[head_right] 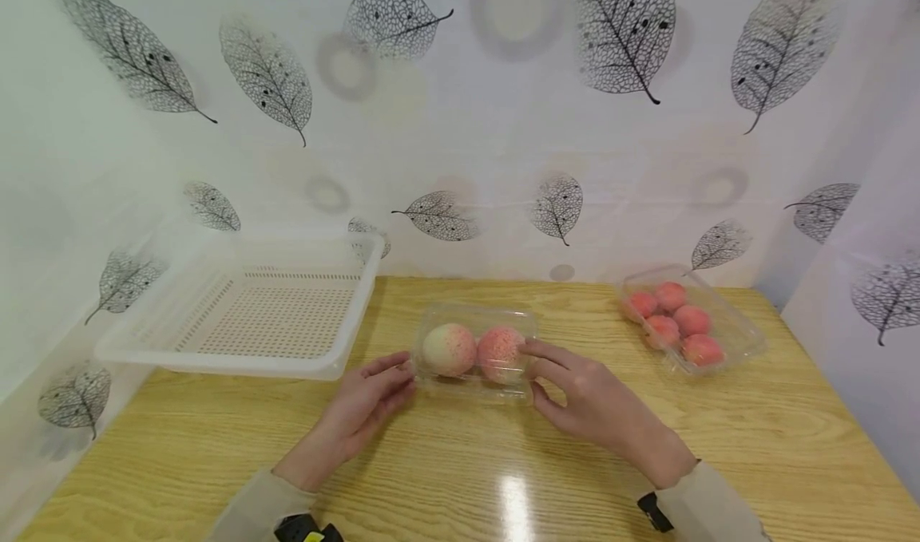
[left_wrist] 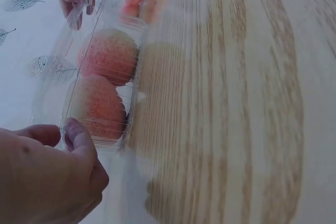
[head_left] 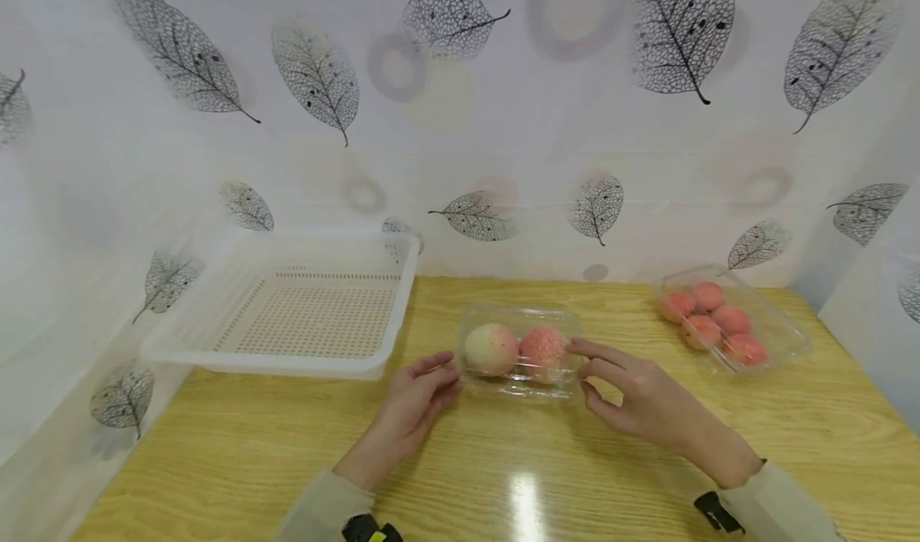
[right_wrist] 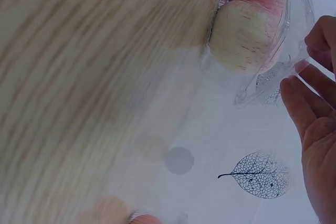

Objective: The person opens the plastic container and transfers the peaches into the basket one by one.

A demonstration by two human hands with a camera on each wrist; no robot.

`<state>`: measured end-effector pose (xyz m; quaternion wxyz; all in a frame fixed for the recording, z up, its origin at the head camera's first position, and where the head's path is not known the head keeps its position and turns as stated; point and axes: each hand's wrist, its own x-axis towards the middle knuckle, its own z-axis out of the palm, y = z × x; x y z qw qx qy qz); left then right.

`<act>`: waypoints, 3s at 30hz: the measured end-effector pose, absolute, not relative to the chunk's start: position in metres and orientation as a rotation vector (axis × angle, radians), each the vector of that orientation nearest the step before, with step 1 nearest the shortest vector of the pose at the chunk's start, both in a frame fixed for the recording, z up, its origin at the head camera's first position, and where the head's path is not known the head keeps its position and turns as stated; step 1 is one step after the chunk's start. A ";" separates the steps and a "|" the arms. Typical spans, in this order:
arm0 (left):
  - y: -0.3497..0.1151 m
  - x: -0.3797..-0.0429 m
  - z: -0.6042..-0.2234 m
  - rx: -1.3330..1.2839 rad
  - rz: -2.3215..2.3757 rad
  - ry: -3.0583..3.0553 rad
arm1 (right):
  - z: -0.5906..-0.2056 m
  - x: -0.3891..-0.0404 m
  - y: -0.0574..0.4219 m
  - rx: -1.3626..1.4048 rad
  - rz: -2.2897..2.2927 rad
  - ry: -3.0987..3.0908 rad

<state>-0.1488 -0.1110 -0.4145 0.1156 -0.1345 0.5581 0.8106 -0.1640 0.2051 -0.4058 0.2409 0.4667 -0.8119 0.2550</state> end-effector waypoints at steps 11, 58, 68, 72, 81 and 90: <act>-0.108 -0.150 -0.416 -0.392 2.394 1.617 | -0.404 -0.174 0.205 1.143 0.834 -2.084; -0.117 -0.146 -0.413 -0.326 2.274 1.722 | -0.386 -0.205 0.183 0.490 1.462 -2.150; -0.117 -0.146 -0.413 -0.289 2.267 1.726 | -0.390 -0.211 0.184 0.502 1.495 -2.122; -0.116 -0.147 -0.414 -0.298 2.274 1.713 | -0.395 -0.212 0.185 0.485 1.482 -2.164; -0.118 -0.146 -0.413 -0.300 2.272 1.707 | -0.406 -0.215 0.187 0.440 1.466 -2.262; -0.117 -0.146 -0.412 -0.285 2.275 1.703 | -0.411 -0.217 0.186 0.416 1.463 -2.310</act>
